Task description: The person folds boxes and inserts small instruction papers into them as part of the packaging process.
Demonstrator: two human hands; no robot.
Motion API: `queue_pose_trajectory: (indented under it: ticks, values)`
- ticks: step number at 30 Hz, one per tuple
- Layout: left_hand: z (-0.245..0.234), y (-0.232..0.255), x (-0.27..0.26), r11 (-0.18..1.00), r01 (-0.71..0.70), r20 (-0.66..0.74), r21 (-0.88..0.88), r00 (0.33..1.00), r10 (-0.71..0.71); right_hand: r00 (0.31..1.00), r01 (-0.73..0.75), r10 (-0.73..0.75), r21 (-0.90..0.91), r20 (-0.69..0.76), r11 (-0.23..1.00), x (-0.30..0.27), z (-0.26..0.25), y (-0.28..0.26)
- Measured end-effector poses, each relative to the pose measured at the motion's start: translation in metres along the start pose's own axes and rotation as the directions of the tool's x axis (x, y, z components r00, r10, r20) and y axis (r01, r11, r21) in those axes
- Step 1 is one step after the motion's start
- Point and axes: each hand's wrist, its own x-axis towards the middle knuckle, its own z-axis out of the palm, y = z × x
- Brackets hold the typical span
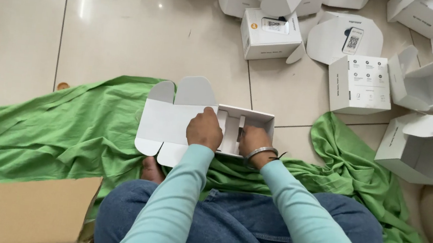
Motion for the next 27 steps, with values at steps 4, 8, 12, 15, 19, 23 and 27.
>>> queue_pose_trajectory:
  ticks: [4, 8, 12, 15, 19, 23, 27]
  values:
    - [0.002, 0.007, 0.000, 0.998, -0.040, -0.043, 0.046, 0.998, 0.042, 1.000, -0.002, 0.002, -0.124, -0.001, 0.992, 0.006, 0.004, 0.000]
    - [0.011, 0.010, -0.011, 0.986, -0.127, -0.056, 0.112, 0.989, 0.134, 1.000, -0.002, 0.004, -0.157, 0.015, 0.988, -0.009, -0.006, -0.014]
    - [0.019, 0.014, -0.004, 0.981, -0.133, -0.068, 0.142, 0.987, 0.144, 0.996, 0.012, -0.032, -0.221, -0.087, 0.975, -0.016, -0.015, -0.027]
    - [0.016, 0.017, -0.002, 0.982, -0.119, -0.072, 0.146, 0.989, 0.130, 0.970, 0.068, -0.116, -0.223, -0.213, 0.972, -0.022, -0.026, -0.031]
    - [-0.003, 0.037, -0.037, 0.976, -0.176, -0.114, 0.126, 0.975, 0.191, 0.914, 0.133, -0.197, -0.196, -0.354, 0.971, -0.048, -0.042, -0.038]
    - [0.020, 0.042, -0.036, 0.929, -0.325, -0.218, 0.179, 0.907, 0.359, 0.865, 0.160, -0.192, -0.108, -0.463, 0.981, -0.055, -0.060, -0.030]
    - [0.025, 0.054, -0.067, 0.850, -0.503, -0.313, 0.159, 0.790, 0.527, 0.816, 0.171, -0.060, 0.141, -0.575, 0.975, -0.081, -0.081, -0.014]
